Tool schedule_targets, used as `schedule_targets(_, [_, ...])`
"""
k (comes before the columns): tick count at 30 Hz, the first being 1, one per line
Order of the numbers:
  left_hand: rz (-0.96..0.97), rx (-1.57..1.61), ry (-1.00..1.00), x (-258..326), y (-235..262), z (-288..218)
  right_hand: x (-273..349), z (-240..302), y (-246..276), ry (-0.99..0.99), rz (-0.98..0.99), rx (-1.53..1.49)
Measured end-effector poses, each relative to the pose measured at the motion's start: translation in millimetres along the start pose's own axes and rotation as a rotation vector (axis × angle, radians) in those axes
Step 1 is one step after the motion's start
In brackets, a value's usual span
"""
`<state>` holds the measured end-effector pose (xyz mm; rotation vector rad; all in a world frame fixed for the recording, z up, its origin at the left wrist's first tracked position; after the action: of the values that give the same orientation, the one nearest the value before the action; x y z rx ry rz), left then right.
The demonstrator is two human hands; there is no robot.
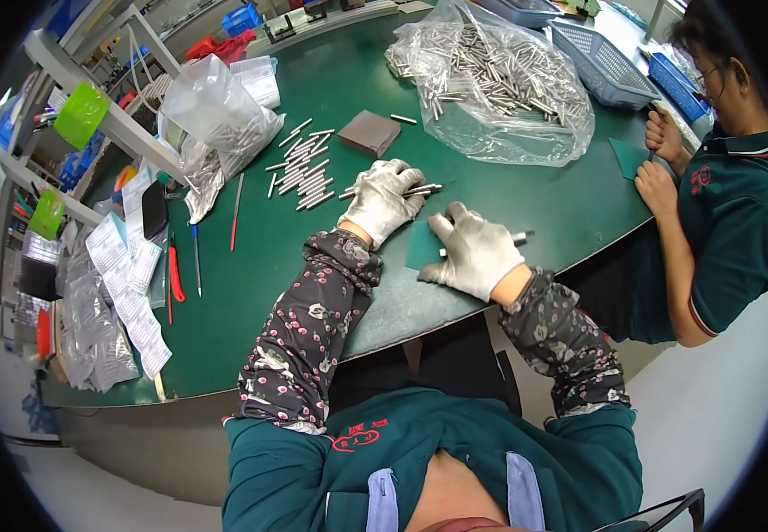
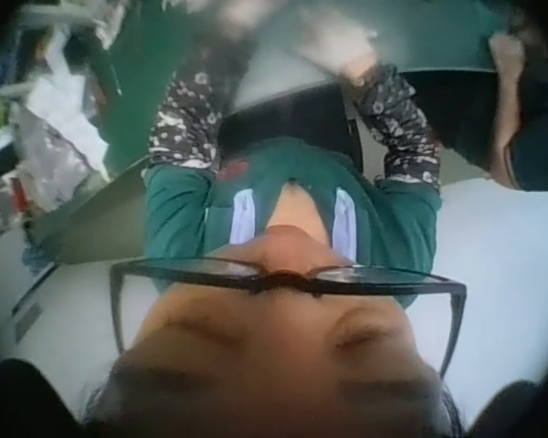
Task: Inspecting and sorting small cylindrical metal pins at a manufacturing workbench.
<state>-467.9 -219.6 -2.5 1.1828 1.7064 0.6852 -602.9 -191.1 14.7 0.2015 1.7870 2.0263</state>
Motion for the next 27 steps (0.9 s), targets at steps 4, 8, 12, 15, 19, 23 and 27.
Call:
schedule_targets(4, [0.015, -0.014, 0.012, 9, 3, -1, 18, -6, 5, -0.151, 0.043, 0.065])
schedule_targets(8, [0.047, 0.014, -0.041, 29, 11, 1, 24, -27, 5, -0.198, -0.042, 0.055])
schedule_targets(12, [0.062, 0.121, -0.153, 42, 22, -6, 6, -36, 4, -0.179, -0.019, 0.063])
schedule_targets(15, [0.097, 0.175, -0.205, 43, 22, -5, -1, -37, 5, -0.146, -0.054, 0.044])
schedule_targets(19, [0.082, 0.156, -0.269, 47, 45, -7, -7, -25, 16, -0.128, -0.108, 0.012])
schedule_targets(23, [0.075, 0.038, -0.142, 61, 58, 9, -16, 2, 16, -0.103, -0.049, -0.032])
schedule_targets(27, [0.178, -0.068, 0.032, 79, 61, 15, -15, 12, -9, -0.163, 0.082, 0.045])
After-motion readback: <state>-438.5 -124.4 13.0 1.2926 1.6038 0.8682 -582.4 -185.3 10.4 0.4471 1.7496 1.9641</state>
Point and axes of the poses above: each hand's wrist, its own x-axis away from the middle knuckle, its own y-axis out of the back of the hand, z = x × y, the point moved 6 cm from there along -x, towards the middle knuckle, and after that the axes turned 15 degrees about y, right-handed, at the moved point
